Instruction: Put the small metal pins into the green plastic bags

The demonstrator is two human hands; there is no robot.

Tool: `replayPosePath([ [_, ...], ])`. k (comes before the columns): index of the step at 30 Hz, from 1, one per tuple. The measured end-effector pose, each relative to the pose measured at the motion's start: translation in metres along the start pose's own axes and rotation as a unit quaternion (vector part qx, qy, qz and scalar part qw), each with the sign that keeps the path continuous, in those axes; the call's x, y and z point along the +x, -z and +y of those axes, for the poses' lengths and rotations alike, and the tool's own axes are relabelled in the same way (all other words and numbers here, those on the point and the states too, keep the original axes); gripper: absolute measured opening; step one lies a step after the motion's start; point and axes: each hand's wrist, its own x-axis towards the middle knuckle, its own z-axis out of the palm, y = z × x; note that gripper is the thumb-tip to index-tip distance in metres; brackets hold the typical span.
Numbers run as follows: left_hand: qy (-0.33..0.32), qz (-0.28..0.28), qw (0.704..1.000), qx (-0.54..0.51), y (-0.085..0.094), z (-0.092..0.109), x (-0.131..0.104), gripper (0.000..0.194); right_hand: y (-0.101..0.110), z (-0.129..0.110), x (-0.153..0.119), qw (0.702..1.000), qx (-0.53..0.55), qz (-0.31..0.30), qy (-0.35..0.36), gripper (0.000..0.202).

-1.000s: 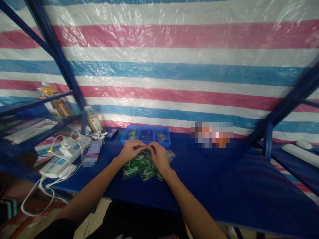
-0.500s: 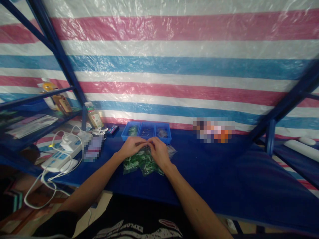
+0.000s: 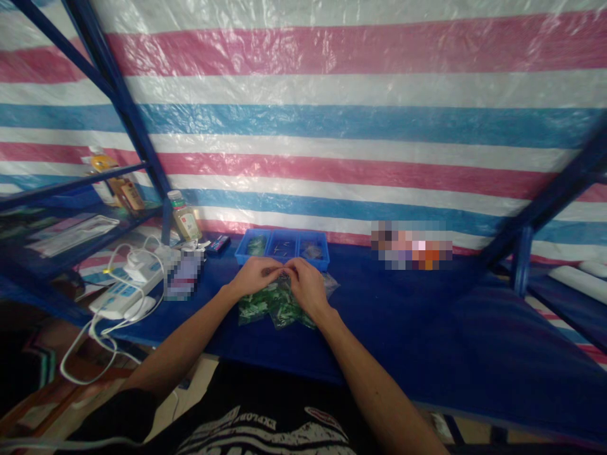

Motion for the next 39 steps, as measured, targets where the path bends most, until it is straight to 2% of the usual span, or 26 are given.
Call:
replayPosePath([
  [6, 0.0, 0.01, 1.0, 0.007, -0.0011, 0.0002, 0.0006, 0.022, -0.0014, 0.002, -0.0005, 1.0, -0.013, -0.018, -0.017, 0.021],
  [9, 0.005, 0.018, 1.0, 0.002, -0.0004, 0.0011, 0.0009, 0.022, -0.0047, 0.0041, -0.0015, 1.0, 0.016, -0.021, -0.009, 0.016],
  [12, 0.007, 0.022, 1.0, -0.005, 0.0004, 0.0021, 0.0009, 0.019, -0.0073, 0.0056, -0.0024, 0.999, 0.03, -0.015, 0.003, 0.023],
  [16, 0.013, 0.027, 1.0, -0.006, 0.0001, 0.0028, 0.0007, 0.017, -0.0061, 0.0042, -0.0028, 1.0, 0.018, -0.014, 0.009, 0.012],
  [24, 0.007, 0.024, 1.0, -0.009, 0.0016, 0.0049, 0.0005, 0.018, -0.0038, 0.0019, -0.0016, 1.0, -0.004, -0.013, -0.009, 0.018],
  [27, 0.007, 0.024, 1.0, -0.007, 0.0019, 0.0051, 0.0005, 0.017, -0.0052, 0.0037, -0.0012, 1.0, 0.011, -0.005, -0.011, 0.013],
  [30, 0.009, 0.022, 1.0, -0.007, 0.0014, 0.0044, 0.0003, 0.015, -0.0059, 0.0046, -0.0014, 1.0, 0.027, 0.0, -0.004, 0.018],
  [39, 0.009, 0.021, 1.0, -0.007, 0.0018, 0.0037, 0.0002, 0.015, -0.0031, 0.0013, -0.0013, 1.0, 0.024, -0.005, -0.002, 0.013],
])
